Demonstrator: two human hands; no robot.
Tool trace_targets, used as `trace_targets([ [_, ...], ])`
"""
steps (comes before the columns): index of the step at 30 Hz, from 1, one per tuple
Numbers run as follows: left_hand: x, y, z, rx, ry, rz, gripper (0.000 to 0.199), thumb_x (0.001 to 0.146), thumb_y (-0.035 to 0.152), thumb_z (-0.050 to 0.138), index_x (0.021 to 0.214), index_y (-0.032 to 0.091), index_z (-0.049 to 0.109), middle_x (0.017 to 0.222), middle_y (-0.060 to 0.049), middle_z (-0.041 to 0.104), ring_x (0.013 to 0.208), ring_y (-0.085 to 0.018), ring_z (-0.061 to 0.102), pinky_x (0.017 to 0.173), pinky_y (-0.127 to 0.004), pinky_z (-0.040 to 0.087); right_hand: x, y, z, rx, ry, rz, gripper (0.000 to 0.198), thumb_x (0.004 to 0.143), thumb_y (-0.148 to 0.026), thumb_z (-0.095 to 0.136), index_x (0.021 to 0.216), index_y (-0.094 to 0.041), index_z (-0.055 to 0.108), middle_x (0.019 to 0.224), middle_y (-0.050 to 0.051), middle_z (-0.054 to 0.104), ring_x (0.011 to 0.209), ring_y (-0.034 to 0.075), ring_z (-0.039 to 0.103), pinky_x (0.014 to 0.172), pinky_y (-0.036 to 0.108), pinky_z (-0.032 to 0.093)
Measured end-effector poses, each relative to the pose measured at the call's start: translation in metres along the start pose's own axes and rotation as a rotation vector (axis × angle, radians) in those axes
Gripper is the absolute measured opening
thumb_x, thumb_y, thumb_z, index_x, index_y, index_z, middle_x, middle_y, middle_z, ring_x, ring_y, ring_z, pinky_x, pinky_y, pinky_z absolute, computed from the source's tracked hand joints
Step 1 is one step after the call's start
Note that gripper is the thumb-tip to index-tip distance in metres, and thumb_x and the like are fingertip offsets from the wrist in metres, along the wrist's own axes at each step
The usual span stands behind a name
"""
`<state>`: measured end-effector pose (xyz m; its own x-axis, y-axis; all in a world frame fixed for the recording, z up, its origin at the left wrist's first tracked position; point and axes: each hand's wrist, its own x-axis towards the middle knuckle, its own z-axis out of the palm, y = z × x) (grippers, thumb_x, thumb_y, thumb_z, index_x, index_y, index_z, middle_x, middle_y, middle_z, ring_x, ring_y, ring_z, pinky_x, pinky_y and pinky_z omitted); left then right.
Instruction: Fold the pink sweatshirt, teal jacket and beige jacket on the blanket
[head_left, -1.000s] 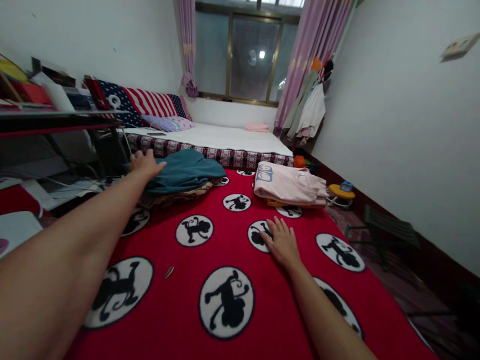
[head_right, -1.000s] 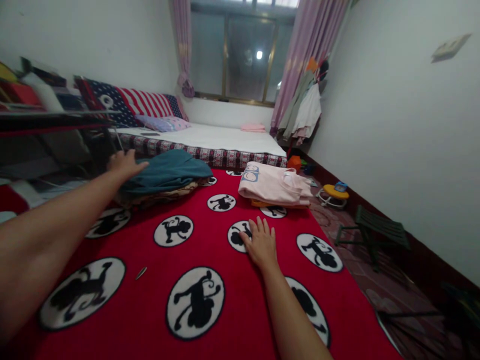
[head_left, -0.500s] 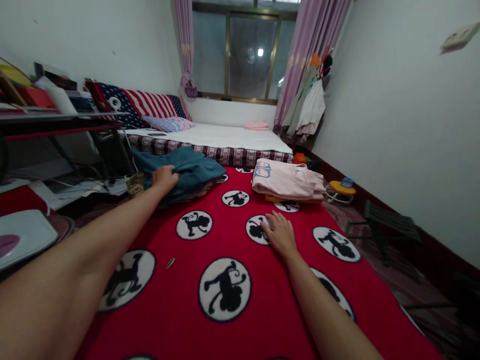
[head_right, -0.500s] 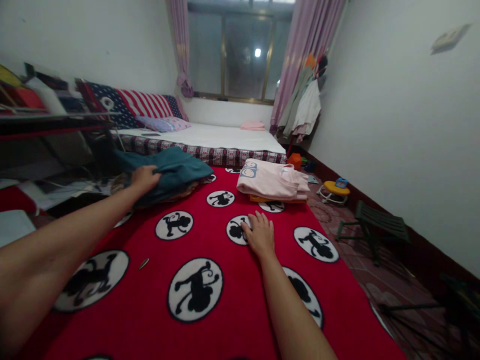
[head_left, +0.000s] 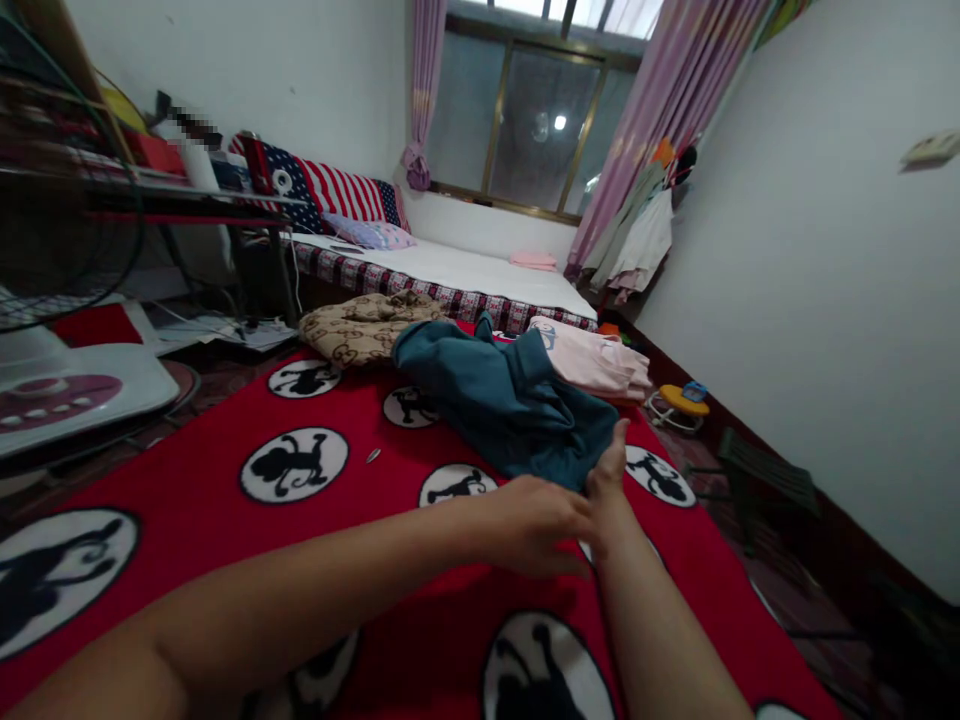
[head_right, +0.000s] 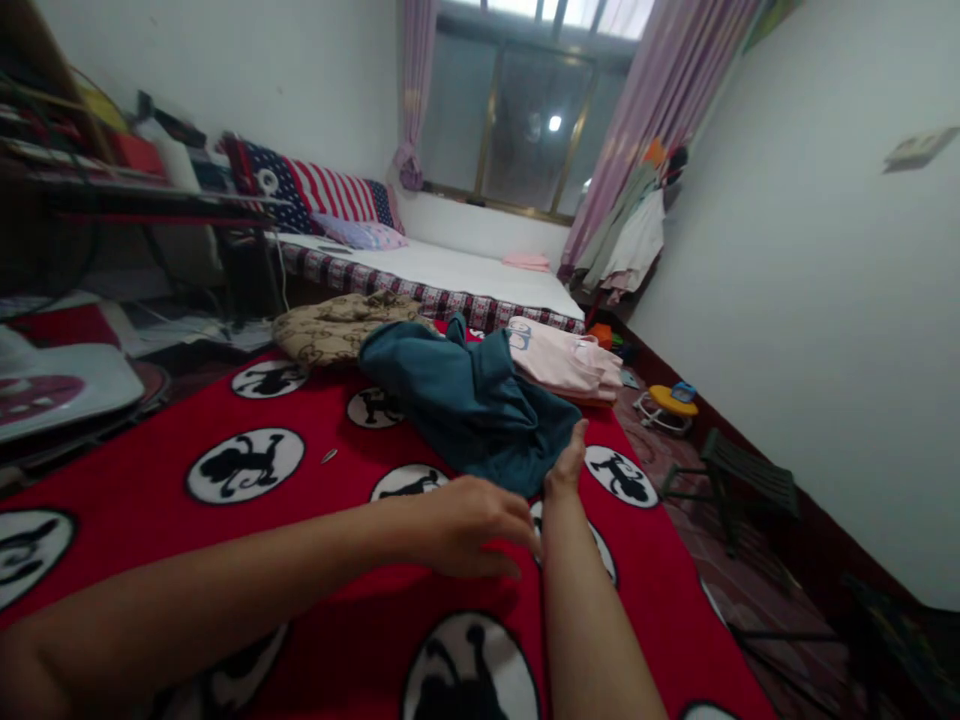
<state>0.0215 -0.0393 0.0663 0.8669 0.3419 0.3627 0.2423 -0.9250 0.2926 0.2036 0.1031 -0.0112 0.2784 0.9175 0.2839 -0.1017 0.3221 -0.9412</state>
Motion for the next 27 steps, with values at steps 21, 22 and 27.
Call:
trace_targets([
  [21, -0.04, -0.117, 0.018, 0.478, 0.403, -0.684, 0.069, 0.082, 0.053, 0.06, 0.136, 0.011, 0.05, 0.152, -0.016, 0.037, 0.143, -0.031, 0.028, 0.12, -0.046, 0.018, -0.012, -0.004, 0.028, -0.603, -0.224, -0.131, 0.104, 0.061, -0.054, 0.074, 0.146, -0.012, 0.032, 0.14, 0.022, 0.051, 0.124, 0.032, 0.054, 0.104, 0.047, 0.041],
  [22, -0.04, -0.117, 0.018, 0.478, 0.408, -0.689, 0.069, 0.082, 0.053, 0.06, 0.135, 0.01, 0.051, 0.152, -0.017, 0.037, 0.143, -0.031, 0.029, 0.12, -0.046, 0.019, -0.013, -0.004, 0.033, -0.621, -0.208, -0.124, 0.109, 0.058, -0.052, 0.076, 0.147, -0.012, 0.029, 0.141, 0.023, 0.049, 0.124, 0.032, 0.054, 0.103, 0.047, 0.042],
  [27, -0.037, -0.118, 0.021, 0.486, 0.442, -0.704, 0.066, 0.081, 0.051, 0.062, 0.132, 0.01, 0.054, 0.15, -0.017, 0.041, 0.141, -0.031, 0.032, 0.12, -0.046, 0.02, -0.026, -0.004, 0.058, -0.421, -0.114, -0.045, 0.075, 0.055, -0.04, 0.075, 0.122, -0.012, 0.059, 0.116, 0.017, 0.068, 0.103, 0.029, 0.065, 0.088, 0.041, 0.052],
])
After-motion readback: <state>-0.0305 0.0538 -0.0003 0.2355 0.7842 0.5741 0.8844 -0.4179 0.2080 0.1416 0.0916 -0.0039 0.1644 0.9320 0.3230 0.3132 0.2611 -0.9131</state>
